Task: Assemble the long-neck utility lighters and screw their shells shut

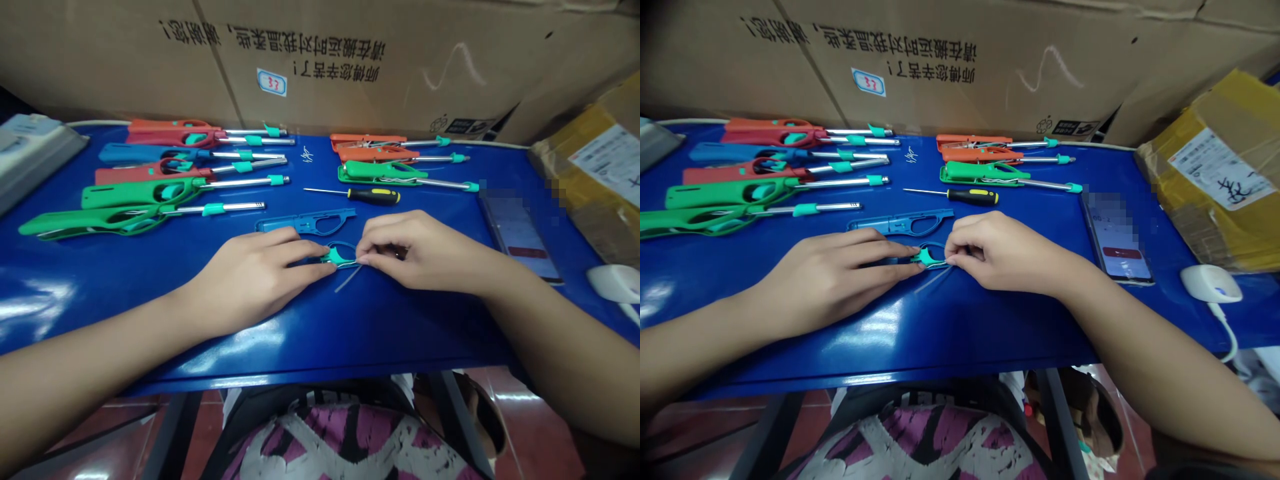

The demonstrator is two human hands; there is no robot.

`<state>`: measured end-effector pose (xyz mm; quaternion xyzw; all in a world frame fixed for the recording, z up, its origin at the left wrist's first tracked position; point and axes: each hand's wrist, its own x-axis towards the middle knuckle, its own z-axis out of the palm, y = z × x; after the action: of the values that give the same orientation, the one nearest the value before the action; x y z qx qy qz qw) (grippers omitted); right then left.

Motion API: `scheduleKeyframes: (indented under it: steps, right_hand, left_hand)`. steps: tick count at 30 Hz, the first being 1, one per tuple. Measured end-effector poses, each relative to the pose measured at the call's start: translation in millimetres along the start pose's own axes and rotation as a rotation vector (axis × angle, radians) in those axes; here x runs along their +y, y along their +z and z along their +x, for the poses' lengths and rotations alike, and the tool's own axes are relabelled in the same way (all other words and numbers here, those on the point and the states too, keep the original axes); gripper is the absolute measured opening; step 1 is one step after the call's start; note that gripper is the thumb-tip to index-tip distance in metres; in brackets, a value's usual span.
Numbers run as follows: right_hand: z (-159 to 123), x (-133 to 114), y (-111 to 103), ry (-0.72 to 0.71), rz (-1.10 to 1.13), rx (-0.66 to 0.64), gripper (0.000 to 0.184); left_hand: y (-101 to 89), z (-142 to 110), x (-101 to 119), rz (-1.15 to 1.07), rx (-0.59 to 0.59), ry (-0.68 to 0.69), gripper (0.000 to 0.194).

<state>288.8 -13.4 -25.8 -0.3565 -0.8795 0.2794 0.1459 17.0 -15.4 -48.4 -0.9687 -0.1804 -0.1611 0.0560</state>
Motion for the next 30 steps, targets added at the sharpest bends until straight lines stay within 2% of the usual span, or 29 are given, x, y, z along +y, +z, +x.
scheduleKeyframes:
  steps: [5,11,15,22,30]
  right_hand:
    - [0.7,-1.5,2.7,0.077,0.008,0.014,0.009]
    - [1.8,-2.9,5.7,0.262,0.068,0.024,0.003]
    - [2.4,-4.1,4.5,0.265,0.088,-0.005,0.008]
    - [3.8,-4.6,2.6,0.37,0.161,-0.033,0.009]
    - [2.7,-4.3,2.6,0.36,0.161,-0.001,0.007]
  left_hand:
    - [-1.0,0.5,-1.0,0.023,-0.024,0.022,0.03]
    - [-2.5,1.7,0.9,0.061,-0.053,0.026,0.032]
    - [-1.8,1.7,1.3,0.049,-0.053,0.031,0.031]
    - [-1.2,0.9,0.1,0.033,-0.028,0.046,0.032]
    - [0.0,1.2,1.1,0.023,-0.037,0.03,0.033]
